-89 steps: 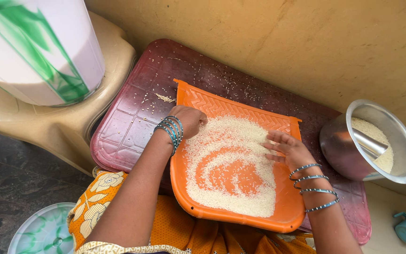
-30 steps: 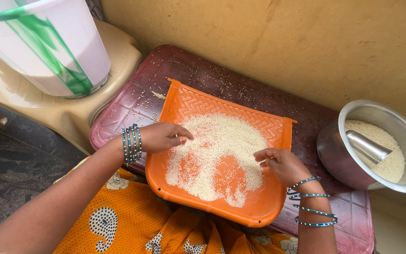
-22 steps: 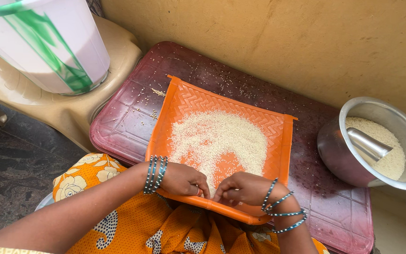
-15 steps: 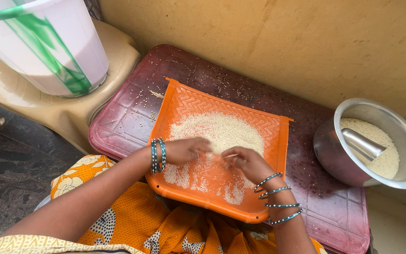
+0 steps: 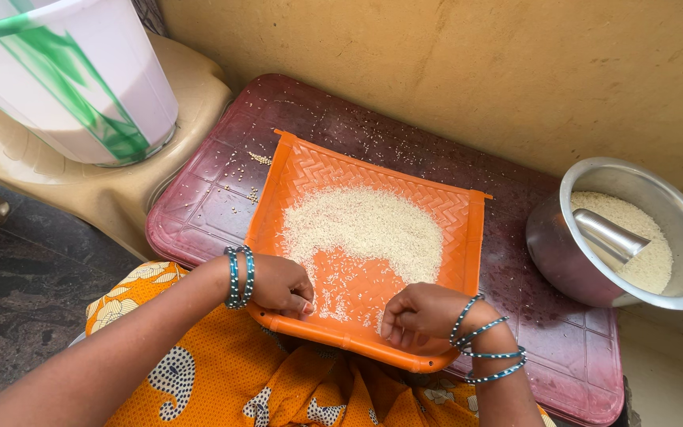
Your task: The person spreads and sifts rice grains across a winnowing tray by hand, removing debris, and tosses the tray to winnow the rice.
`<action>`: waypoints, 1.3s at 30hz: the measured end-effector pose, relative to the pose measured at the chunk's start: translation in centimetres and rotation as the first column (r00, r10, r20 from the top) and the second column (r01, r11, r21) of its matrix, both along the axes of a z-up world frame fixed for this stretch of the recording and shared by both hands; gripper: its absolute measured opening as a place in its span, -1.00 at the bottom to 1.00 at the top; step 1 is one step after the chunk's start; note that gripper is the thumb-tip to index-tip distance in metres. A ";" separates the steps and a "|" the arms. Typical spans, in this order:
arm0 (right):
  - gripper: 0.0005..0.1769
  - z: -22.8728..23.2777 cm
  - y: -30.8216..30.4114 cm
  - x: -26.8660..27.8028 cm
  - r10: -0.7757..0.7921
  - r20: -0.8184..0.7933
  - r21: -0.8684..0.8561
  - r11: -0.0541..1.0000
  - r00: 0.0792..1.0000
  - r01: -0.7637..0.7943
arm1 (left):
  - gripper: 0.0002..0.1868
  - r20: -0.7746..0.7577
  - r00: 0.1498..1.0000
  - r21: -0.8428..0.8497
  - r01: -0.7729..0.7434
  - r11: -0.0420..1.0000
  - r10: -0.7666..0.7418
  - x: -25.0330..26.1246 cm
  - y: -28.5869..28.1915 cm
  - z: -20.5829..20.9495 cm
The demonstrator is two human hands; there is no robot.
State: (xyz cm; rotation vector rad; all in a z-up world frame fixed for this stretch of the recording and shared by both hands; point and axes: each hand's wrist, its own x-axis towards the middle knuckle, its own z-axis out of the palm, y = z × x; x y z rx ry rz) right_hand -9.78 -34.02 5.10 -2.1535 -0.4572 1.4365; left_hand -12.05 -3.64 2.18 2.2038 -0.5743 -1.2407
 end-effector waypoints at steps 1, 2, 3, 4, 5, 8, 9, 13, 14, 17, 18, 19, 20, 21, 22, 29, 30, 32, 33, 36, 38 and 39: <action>-0.73 -0.2 0.4 -0.2 0.001 0.002 -0.001 1.000 1.000 -0.001 | -0.72 0.046 0.999 0.002 -0.011 1.000 0.010 0.1 -0.4 -0.2; -0.73 -0.6 0.7 -0.4 0.037 0.054 -0.003 0.999 0.998 -0.037 | -0.76 0.091 0.996 0.003 -0.021 1.000 0.021 0.2 -0.5 -0.4; -0.73 -1.1 0.7 -0.5 0.072 0.108 -0.007 0.997 0.992 -0.072 | -0.76 0.094 0.995 0.002 -0.022 1.000 0.022 0.7 -0.5 -0.6; -0.73 -1.6 0.8 0.1 0.073 0.111 -0.008 0.997 0.991 -0.072 | -0.75 0.186 0.980 0.036 -0.074 0.997 0.066 1.4 -0.4 -0.7; -0.73 -2.2 0.9 0.9 -0.017 0.146 -0.012 1.000 0.989 0.019 | -0.73 0.277 0.955 0.066 -0.128 0.990 0.105 2.2 -0.2 -0.8; -0.69 -3.0 -0.6 2.8 -0.125 0.411 -0.036 0.988 0.903 0.153 | -0.72 0.508 0.848 0.124 -0.245 0.961 0.151 4.1 0.9 -1.5; -0.62 -3.1 -1.2 3.4 -0.128 0.615 -0.050 0.978 0.778 0.200 | -0.66 0.603 0.770 0.043 -0.292 0.955 0.208 4.9 1.3 -1.8; -0.49 -2.9 -2.6 4.4 -0.304 0.795 0.107 0.922 0.525 0.373 | -0.50 0.611 0.677 -0.180 -0.387 0.904 0.411 7.1 3.5 -3.1; -0.53 -2.6 -2.9 4.5 -0.343 0.799 0.129 0.901 0.495 0.415 | -0.50 0.610 0.679 -0.179 -0.385 0.905 0.409 7.4 4.0 -3.3; -0.55 -1.4 -3.5 4.8 -0.455 0.769 0.198 0.837 0.449 0.510 | -0.49 0.656 0.644 -0.262 -0.295 0.919 0.394 7.8 4.4 -3.3; -0.54 -1.0 -3.7 4.8 -0.524 0.735 0.239 0.795 0.430 0.558 | -0.49 0.653 0.653 -0.239 -0.303 0.923 0.384 7.7 4.2 -3.1; -0.54 -0.5 -3.8 4.9 -0.527 0.734 0.241 0.792 0.428 0.561 | -0.48 0.652 0.660 -0.216 -0.310 0.926 0.373 7.7 3.9 -2.6; -0.54 -0.2 -3.9 4.9 -0.556 0.731 0.263 0.764 0.395 0.589 | -0.48 0.652 0.662 -0.214 -0.306 0.928 0.369 7.5 3.3 -2.2; -0.54 0.2 -4.0 4.9 -0.584 0.728 0.285 0.735 0.360 0.615 | -0.49 0.629 0.710 -0.146 -0.293 0.945 0.317 7.1 2.5 -1.8; -0.54 0.5 -4.1 4.8 -0.586 0.727 0.287 0.733 0.358 0.616 | -0.50 0.600 0.755 -0.078 -0.275 0.958 0.266 6.7 1.5 -1.3; -0.60 0.0 -4.2 4.7 -0.578 0.727 0.302 0.754 0.370 0.583 | -0.37 0.422 0.903 0.072 0.053 0.996 -0.078 4.0 -7.1 -2.6; -0.59 -0.2 -4.4 4.8 -0.557 0.745 0.320 0.781 0.367 0.536 | -0.35 0.471 0.869 0.074 0.130 0.989 -0.149 3.8 -7.9 -3.1; -0.60 -0.4 -4.7 4.9 -0.542 0.750 0.290 0.785 0.380 0.548 | -0.34 0.519 0.827 0.078 0.206 0.975 -0.216 3.5 -8.9 -4.0; -0.60 -0.5 -4.8 5.0 -0.527 0.751 0.260 0.789 0.397 0.556 | -0.35 0.527 0.810 0.117 0.230 0.966 -0.257 3.3 -9.1 -4.2; -0.58 -0.5 -5.4 5.0 -0.516 0.770 0.278 0.801 0.375 0.531 | -0.34 0.531 0.776 0.233 0.253 0.939 -0.341 3.2 -8.7 -3.8; -0.58 -0.3 -5.7 5.0 -0.524 0.770 0.274 0.787 0.364 0.553 | -0.32 0.527 0.755 0.309 0.258 0.916 -0.390 3.6 -7.6 -2.8; -0.57 -0.2 -5.9 4.9 -0.529 0.770 0.266 0.774 0.356 0.575 | -0.34 0.524 0.770 0.365 0.185 0.913 -0.365 3.8 -6.8 -2.2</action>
